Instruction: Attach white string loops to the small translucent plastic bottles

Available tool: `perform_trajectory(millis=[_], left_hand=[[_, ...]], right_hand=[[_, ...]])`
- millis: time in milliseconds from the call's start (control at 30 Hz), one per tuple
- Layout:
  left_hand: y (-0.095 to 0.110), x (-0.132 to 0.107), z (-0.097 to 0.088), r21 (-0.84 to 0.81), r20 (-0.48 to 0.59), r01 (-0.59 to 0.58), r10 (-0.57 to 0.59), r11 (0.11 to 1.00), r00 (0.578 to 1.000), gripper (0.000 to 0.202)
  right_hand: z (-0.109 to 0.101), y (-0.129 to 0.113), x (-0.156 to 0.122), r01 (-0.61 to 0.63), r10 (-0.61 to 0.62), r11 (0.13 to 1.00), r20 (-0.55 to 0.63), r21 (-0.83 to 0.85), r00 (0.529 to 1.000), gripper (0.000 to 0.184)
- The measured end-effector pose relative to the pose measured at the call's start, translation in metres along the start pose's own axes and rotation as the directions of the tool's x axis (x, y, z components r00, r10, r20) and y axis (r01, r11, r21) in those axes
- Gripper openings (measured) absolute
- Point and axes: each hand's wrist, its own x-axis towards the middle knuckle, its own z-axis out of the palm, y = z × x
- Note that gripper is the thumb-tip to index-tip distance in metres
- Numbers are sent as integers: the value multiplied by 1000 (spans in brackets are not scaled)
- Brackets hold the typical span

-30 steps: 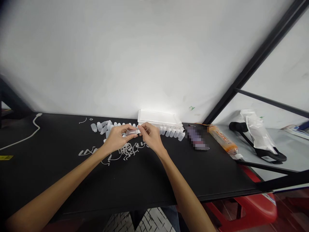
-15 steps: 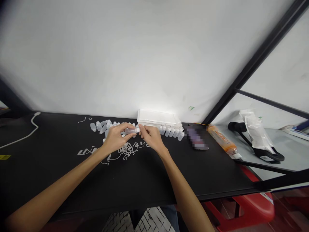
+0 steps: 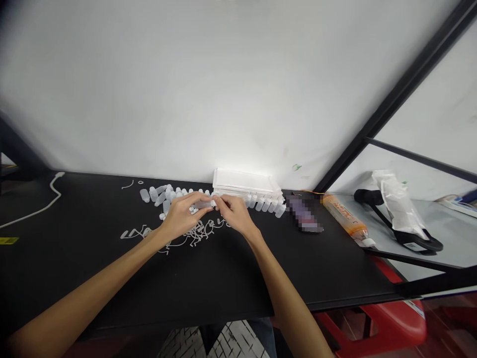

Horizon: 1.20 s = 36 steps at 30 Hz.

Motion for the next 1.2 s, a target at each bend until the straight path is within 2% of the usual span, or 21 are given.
perform_trajectory(millis=[100, 233, 333, 500, 700, 800, 967, 1100, 1200], left_hand=[[1, 1, -2, -9, 3, 15, -15, 1000, 1000, 10], [5, 1, -2, 4, 1, -27, 27, 1000, 1000, 10], [7, -2, 1, 22, -19, -73, 73, 997, 997, 9], [7, -2, 2, 46, -39, -100, 101, 994, 994, 6], [5, 1, -1, 57, -67, -105, 109, 993, 992, 8], [7, 0, -1, 62, -71, -121, 125, 991, 990, 8], [8, -1, 2, 48, -65, -138, 141, 989, 988, 8], [7, 1, -1, 16, -53, -57, 57, 998, 997, 7], [6, 2, -2, 16, -53, -57, 58, 998, 997, 8]], right_hand=[[-4, -4, 0, 6, -11, 996, 46, 94, 999, 38], [-9, -7, -1, -11, -16, 971, 112, 239, 994, 32], [-8, -5, -2, -7, -15, 976, 101, 216, 995, 35], [-4, -2, -1, -30, 21, 992, 72, 124, 997, 51], [-8, -5, -2, 10, -40, 967, 116, 254, 992, 35], [-7, -5, -3, 17, -48, 968, 122, 250, 991, 32], [-3, -3, -3, 55, -67, 991, 96, 125, 993, 39], [-4, -2, -1, 39, -54, 987, 88, 157, 995, 39], [-4, -2, -1, 32, -49, 979, 83, 201, 995, 37]])
